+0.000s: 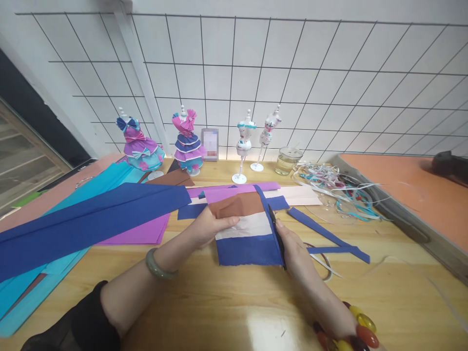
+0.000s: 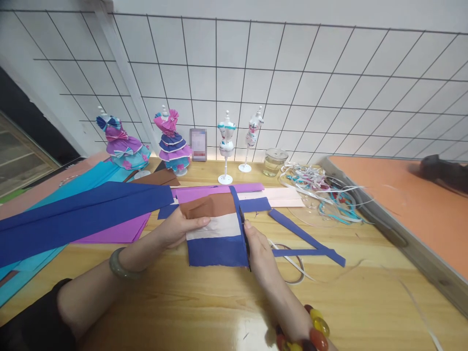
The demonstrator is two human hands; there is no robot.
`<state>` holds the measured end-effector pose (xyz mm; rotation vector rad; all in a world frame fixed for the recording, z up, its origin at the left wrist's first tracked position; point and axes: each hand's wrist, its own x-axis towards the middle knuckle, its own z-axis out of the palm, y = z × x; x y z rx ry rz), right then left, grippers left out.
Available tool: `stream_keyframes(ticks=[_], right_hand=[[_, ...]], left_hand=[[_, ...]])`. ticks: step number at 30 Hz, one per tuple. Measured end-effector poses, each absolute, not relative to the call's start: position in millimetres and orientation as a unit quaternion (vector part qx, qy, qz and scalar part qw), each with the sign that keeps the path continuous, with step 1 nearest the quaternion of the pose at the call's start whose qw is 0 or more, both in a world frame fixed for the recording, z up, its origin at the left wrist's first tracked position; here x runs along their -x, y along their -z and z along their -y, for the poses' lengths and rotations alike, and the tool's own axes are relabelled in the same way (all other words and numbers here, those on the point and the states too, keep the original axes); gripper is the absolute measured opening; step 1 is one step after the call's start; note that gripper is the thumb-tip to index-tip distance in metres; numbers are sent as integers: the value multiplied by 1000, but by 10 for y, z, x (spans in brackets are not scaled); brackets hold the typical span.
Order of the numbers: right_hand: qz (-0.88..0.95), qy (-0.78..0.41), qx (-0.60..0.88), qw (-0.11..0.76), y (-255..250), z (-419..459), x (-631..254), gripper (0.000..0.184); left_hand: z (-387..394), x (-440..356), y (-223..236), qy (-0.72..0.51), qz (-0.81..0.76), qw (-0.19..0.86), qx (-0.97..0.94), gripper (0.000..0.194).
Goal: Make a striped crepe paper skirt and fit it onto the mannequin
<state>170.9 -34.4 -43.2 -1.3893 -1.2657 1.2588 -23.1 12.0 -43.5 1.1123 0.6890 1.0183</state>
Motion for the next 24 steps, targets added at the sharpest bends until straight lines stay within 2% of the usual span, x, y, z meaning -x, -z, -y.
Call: stream_keyframes(ticks=[15, 24], right_hand=[[538, -470, 564, 415, 473, 331, -1701, 55], [530, -473, 543, 448, 441, 315, -1699, 43]], left_hand=[[-128, 250, 421, -455, -319, 665, -499, 51], [-129, 251, 443, -457, -318, 664, -499, 52]])
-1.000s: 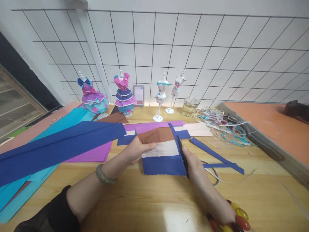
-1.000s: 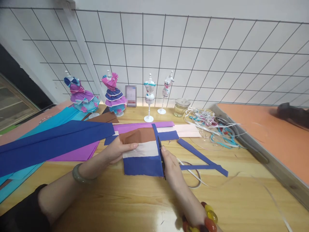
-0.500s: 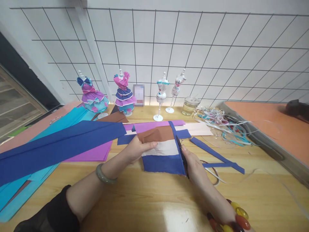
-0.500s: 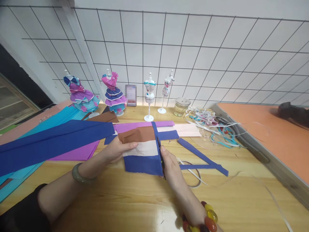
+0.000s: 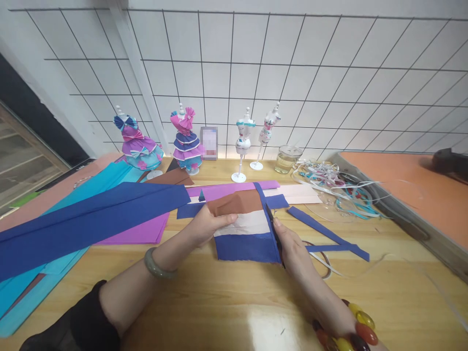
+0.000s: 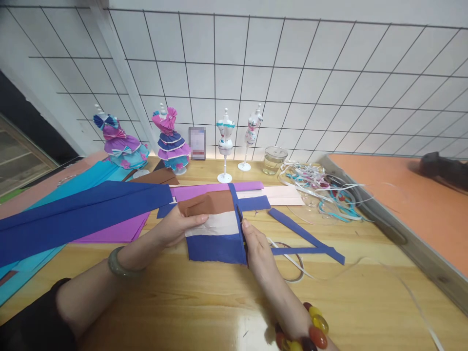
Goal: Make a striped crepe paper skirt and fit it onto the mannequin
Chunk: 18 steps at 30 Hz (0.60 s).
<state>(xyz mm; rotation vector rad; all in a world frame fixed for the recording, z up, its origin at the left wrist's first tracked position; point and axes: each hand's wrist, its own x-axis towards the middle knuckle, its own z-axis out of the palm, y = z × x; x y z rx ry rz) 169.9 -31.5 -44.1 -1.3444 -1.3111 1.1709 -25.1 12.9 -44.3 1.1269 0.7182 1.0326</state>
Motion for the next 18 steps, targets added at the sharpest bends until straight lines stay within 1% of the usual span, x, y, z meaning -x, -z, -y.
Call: stream_keyframes(ticks=[7, 18], right_hand=[[531, -479, 533, 451, 419, 308, -1694, 41], [539, -467, 540, 447, 401, 308, -1686, 42]], left_hand=[[-133, 251, 454, -456, -306, 664, -507, 49], [-116, 238, 428, -457, -320, 668, -493, 51]])
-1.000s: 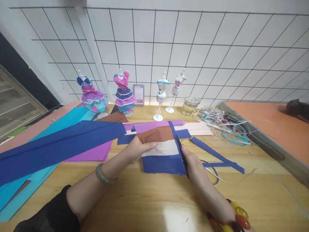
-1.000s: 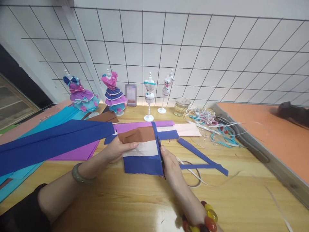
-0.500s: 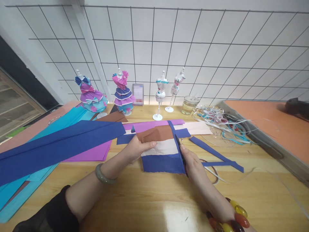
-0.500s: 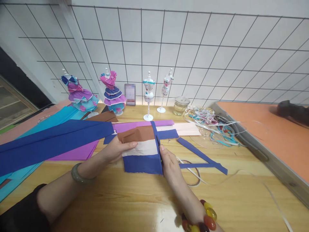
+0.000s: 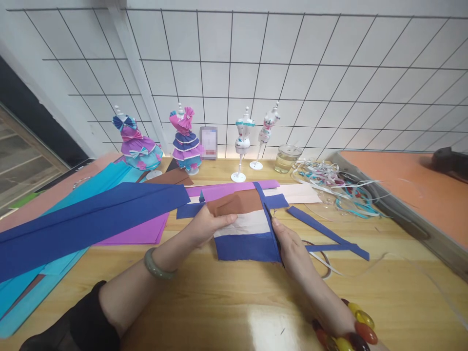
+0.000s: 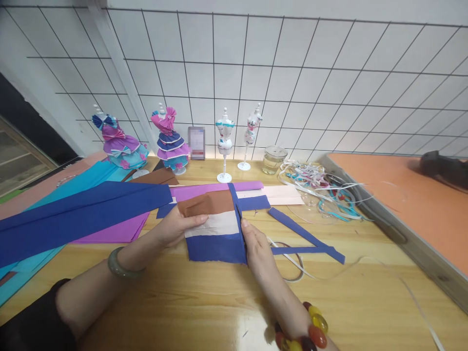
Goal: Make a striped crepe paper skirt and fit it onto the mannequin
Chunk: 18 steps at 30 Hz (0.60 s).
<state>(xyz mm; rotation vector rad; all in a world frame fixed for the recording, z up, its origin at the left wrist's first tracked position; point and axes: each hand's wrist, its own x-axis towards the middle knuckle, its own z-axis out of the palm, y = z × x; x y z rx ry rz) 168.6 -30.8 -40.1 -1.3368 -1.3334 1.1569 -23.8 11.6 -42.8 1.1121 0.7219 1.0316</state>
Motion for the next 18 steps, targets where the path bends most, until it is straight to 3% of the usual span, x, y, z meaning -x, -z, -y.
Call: stream_keyframes(ticks=[11, 18], right_hand=[[536, -472, 529, 458, 406, 315, -1687, 38], [515, -508, 555, 411, 430, 377, -1682, 57]], left_hand=[[-119, 236, 456, -454, -312, 671, -497, 50], [-164, 269, 439, -471, -304, 662, -497, 55]])
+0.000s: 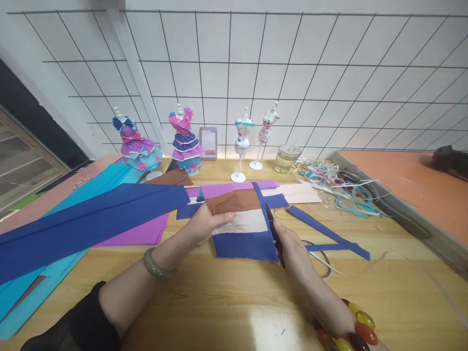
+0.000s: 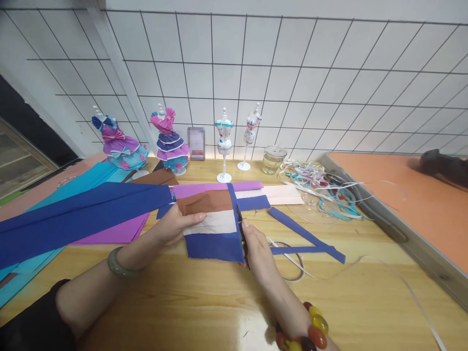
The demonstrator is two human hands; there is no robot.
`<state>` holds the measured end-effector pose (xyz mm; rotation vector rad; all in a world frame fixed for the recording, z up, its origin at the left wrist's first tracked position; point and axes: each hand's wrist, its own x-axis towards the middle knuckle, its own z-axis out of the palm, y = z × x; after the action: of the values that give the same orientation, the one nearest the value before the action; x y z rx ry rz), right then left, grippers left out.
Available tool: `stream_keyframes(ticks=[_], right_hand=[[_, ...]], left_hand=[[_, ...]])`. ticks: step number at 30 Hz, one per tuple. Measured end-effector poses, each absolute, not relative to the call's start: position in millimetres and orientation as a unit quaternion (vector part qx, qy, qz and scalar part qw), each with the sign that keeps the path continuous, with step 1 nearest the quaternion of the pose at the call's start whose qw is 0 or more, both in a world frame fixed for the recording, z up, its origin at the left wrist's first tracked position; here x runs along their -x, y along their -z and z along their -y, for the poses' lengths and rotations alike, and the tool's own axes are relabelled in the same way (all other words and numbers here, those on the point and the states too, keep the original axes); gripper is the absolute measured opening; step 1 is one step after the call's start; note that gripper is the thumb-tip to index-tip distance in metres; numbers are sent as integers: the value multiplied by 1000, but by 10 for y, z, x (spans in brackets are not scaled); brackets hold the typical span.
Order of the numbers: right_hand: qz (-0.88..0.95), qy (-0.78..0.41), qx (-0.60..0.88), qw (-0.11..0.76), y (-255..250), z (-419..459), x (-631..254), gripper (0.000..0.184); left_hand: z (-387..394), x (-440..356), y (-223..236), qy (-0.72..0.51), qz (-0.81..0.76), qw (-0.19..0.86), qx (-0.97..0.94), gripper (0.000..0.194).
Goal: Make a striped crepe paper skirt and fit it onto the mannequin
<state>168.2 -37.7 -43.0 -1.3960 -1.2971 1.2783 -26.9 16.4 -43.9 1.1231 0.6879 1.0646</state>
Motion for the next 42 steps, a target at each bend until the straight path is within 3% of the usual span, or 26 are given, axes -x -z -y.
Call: stream_keyframes(ticks=[9, 14, 19, 27, 42], right_hand=[[498, -590, 462, 437, 465, 354, -1671, 52], [522, -529, 513, 429, 476, 354, -1688, 54], [519, -546, 495, 433, 503, 350, -1690, 51], [499, -562, 486, 446, 542, 319, -1688, 49], [546, -483, 554, 403, 450, 352, -1680, 50]], left_hand=[[-226, 344, 447, -474, -300, 656, -505, 51], [-193, 315, 396, -439, -289, 682, -508, 46], [-203, 286, 422, -482, -291, 709, -426, 34], [-239, 309, 424, -502, -275, 717, -397, 31], [-182, 246, 375, -505, -287, 710, -398, 30]])
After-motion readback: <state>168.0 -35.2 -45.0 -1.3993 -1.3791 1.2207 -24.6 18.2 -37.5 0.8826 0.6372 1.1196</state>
